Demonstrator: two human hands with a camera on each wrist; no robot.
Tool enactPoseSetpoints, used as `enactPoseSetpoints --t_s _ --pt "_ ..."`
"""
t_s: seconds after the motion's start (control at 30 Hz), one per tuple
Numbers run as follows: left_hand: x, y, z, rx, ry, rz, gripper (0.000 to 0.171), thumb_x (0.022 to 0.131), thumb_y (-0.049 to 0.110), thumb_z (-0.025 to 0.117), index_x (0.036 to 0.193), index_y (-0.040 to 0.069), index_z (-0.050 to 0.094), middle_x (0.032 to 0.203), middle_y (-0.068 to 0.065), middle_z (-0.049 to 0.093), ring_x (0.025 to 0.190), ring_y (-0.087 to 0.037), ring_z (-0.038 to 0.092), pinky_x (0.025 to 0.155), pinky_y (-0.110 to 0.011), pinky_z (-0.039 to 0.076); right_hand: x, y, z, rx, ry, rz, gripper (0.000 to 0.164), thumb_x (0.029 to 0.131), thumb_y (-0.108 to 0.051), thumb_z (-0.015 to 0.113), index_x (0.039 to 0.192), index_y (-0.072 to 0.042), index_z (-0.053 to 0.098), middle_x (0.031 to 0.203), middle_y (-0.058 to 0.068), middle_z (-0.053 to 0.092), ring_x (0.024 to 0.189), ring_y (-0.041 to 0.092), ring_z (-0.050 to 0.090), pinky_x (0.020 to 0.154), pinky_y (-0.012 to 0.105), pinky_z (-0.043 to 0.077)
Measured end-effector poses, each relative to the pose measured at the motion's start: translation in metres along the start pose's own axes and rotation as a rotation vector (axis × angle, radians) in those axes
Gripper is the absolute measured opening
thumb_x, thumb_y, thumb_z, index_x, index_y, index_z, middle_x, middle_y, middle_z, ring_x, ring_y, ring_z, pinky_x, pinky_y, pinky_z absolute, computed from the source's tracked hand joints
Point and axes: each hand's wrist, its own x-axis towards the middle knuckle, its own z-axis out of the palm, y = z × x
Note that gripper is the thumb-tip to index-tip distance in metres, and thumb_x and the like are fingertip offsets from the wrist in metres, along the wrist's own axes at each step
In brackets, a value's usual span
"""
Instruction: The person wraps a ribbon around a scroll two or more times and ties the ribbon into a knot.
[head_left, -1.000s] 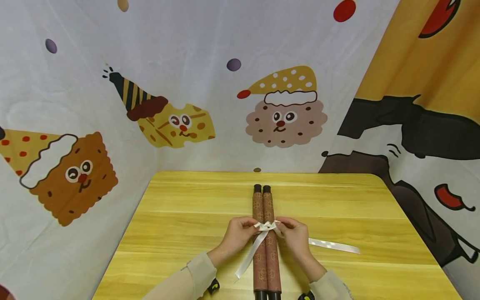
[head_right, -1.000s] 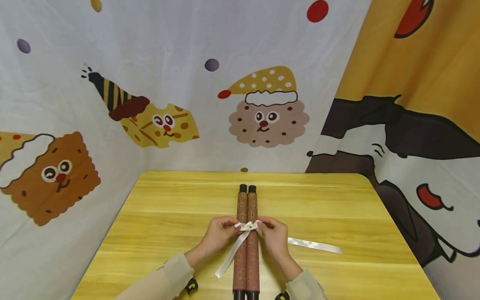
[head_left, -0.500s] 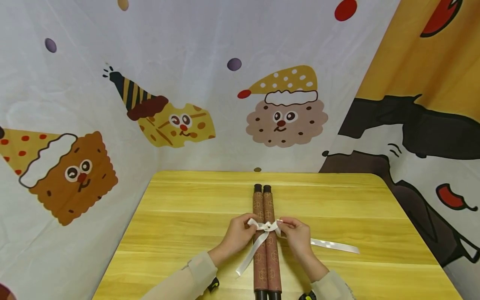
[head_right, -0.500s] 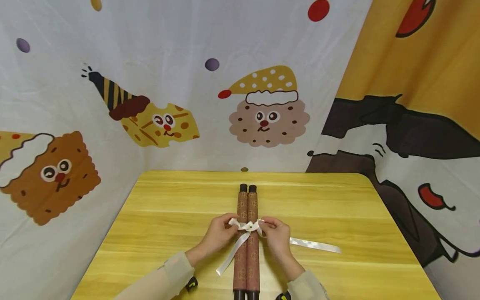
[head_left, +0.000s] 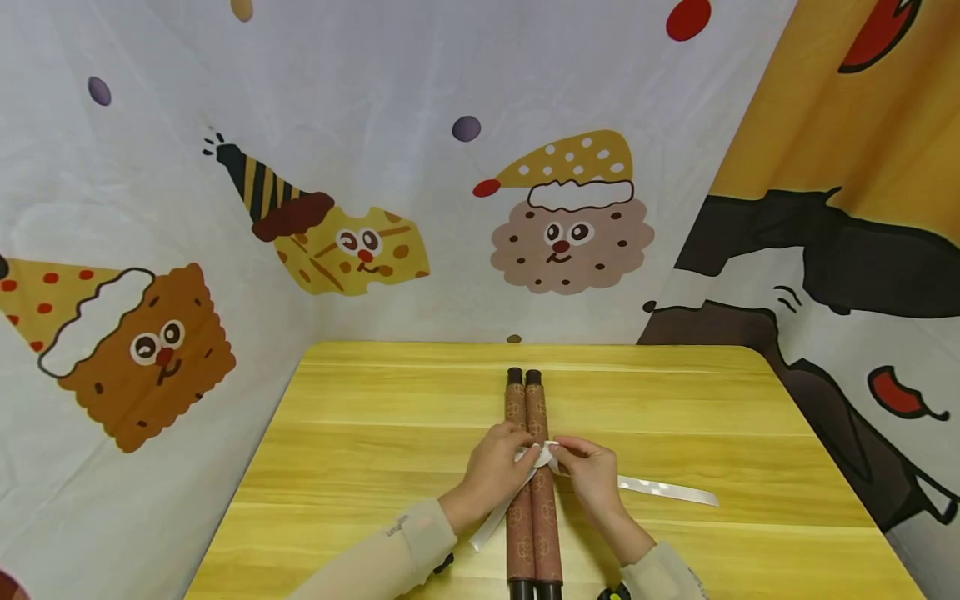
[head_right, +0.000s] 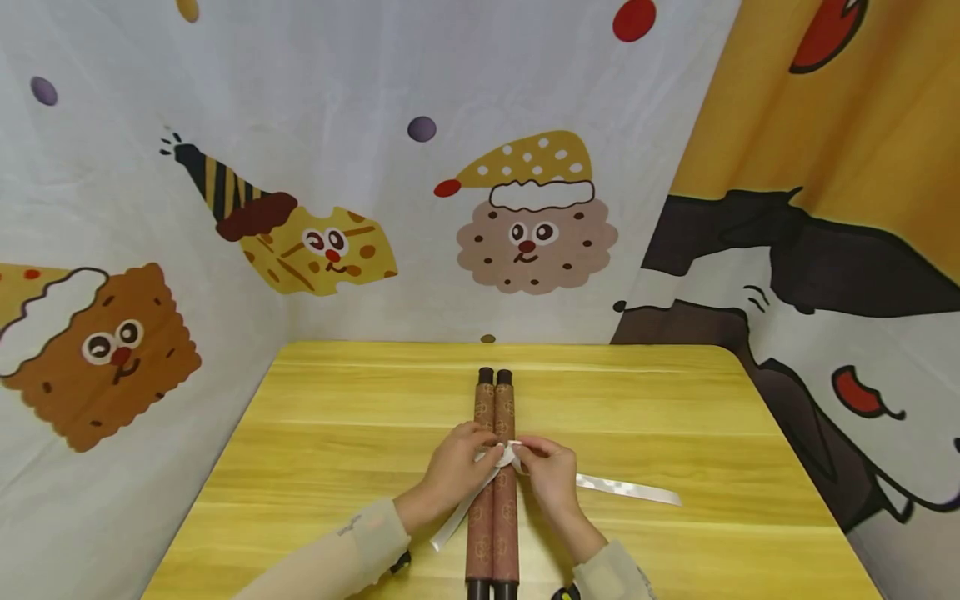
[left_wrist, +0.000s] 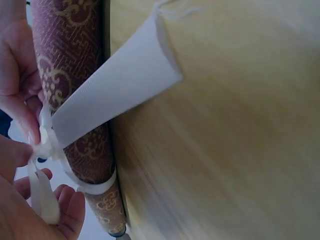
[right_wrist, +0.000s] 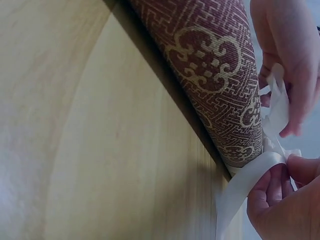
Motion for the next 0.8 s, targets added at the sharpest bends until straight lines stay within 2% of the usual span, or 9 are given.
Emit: enactPoseSetpoints --t_s 0.17,0.33,0.43,0.63,0.8 --pt "0.0002 0.0038 0.0019 0.086 -0.018 0.001 0.023 0.092 0.031 0.058 0.093 0.014 0.073 0.082 0.005 0.055 0.067 -0.007 0.045 0.049 -0.022 0.041 -0.0007 0.0000 0.0009 -0.007 -0.009 -0.006 0.020 0.079 -0.004 0.073 0.095 0.008 0.070 0.089 0.021 0.070 0.073 0.021 0.064 0.060 0.027 0.056" --pt "0.0027 0.0034 0.0053 0.126 -0.005 -0.007 0.025 0.093 0.032 0.056 0.088 0.014 0.074 0.074 0.007 0.049 0.057 -0.006 0.042 0.042 -0.021 0.035 0.0006 0.0016 0.0006 -0.017 -0.012 -0.003 0.018 0.079 -0.002 0.073 0.094 0.007 0.070 0.088 0.022 0.069 0.072 0.022 0.064 0.059 0.025 0.056" --pt "0.0037 0.0020 0.0073 0.136 -0.002 -0.027 0.021 0.089 0.029 0.060 0.084 0.014 0.074 0.072 0.007 0.047 0.055 -0.006 0.041 0.041 -0.021 0.034 0.0009 0.0016 0.0000 -0.027 -0.024 -0.008 0.018 0.079 -0.003 0.073 0.094 0.007 0.071 0.088 0.023 0.069 0.073 0.026 0.064 0.059 0.028 0.056" --pt "0.0037 0.0020 0.0065 0.109 -0.017 -0.046 0.013 0.083 0.023 0.065 0.080 0.015 0.074 0.071 0.007 0.047 0.054 -0.006 0.042 0.041 -0.022 0.033 0.0014 0.0014 -0.0011 -0.062 -0.021 -0.019 0.017 0.078 -0.007 0.075 0.090 0.004 0.071 0.082 0.021 0.070 0.070 0.030 0.064 0.060 0.038 0.058" --pt "0.0039 0.0007 0.0067 0.021 -0.014 -0.072 0.013 0.085 0.018 0.063 0.081 0.015 0.074 0.072 0.008 0.052 0.058 -0.006 0.045 0.045 -0.020 0.037 -0.0009 -0.0010 -0.0003 -0.112 -0.025 -0.064 0.012 0.078 -0.007 0.075 0.086 0.002 0.072 0.078 0.018 0.070 0.065 0.025 0.064 0.054 0.031 0.056"
